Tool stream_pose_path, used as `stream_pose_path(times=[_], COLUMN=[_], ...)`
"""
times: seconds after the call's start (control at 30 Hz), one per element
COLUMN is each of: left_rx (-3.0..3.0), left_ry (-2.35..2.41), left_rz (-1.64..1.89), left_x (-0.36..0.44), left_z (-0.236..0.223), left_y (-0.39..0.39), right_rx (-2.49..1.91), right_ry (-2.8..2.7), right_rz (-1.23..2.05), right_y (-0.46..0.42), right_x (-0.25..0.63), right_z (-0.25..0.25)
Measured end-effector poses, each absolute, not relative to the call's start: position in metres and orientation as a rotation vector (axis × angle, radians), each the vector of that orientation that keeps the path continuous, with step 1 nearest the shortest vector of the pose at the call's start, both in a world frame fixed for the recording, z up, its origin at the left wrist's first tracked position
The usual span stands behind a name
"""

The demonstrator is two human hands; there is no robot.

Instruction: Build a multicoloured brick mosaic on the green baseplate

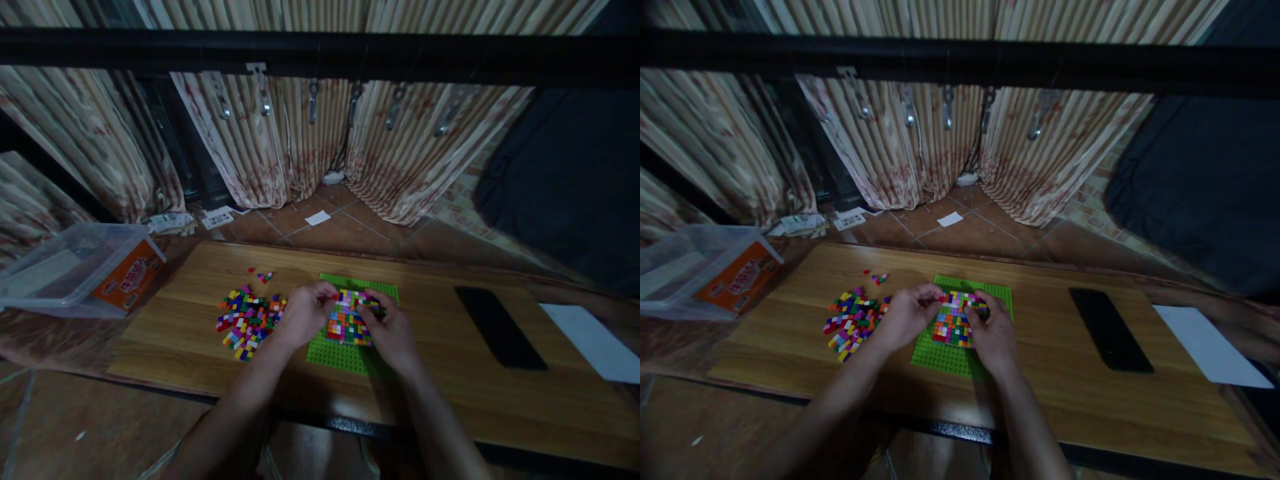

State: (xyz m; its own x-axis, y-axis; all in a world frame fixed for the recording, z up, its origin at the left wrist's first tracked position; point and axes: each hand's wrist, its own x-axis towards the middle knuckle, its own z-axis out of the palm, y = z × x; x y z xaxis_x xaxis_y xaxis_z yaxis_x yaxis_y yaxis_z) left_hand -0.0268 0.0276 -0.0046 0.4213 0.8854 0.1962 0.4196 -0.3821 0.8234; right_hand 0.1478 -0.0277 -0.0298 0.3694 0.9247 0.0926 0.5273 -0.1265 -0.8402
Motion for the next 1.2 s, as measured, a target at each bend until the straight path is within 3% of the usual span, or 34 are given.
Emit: stream_pose_path(times=[0.5,1.0,1.2], left_rx=[2.256,2.115,2.121], left_ry=[1.206,1.364,1.353], left_rz=[0.795,0.842,0.827], left_x=[0.0,0.006,0.006], left_z=[-0.006,-0.01,-0.011], left_y=[0.02,0.021,0.021], right_rx=[-1.776,-1.793,-1.879], right_ry=[-1.326,-1.172,-1.184], right_rz=[0.537,0.589,0.406], right_y=[-0.028,-0.023,-0.015], right_x=[0.148,0.143,0.132], right_z=[-0.03,-0.032,-0.032])
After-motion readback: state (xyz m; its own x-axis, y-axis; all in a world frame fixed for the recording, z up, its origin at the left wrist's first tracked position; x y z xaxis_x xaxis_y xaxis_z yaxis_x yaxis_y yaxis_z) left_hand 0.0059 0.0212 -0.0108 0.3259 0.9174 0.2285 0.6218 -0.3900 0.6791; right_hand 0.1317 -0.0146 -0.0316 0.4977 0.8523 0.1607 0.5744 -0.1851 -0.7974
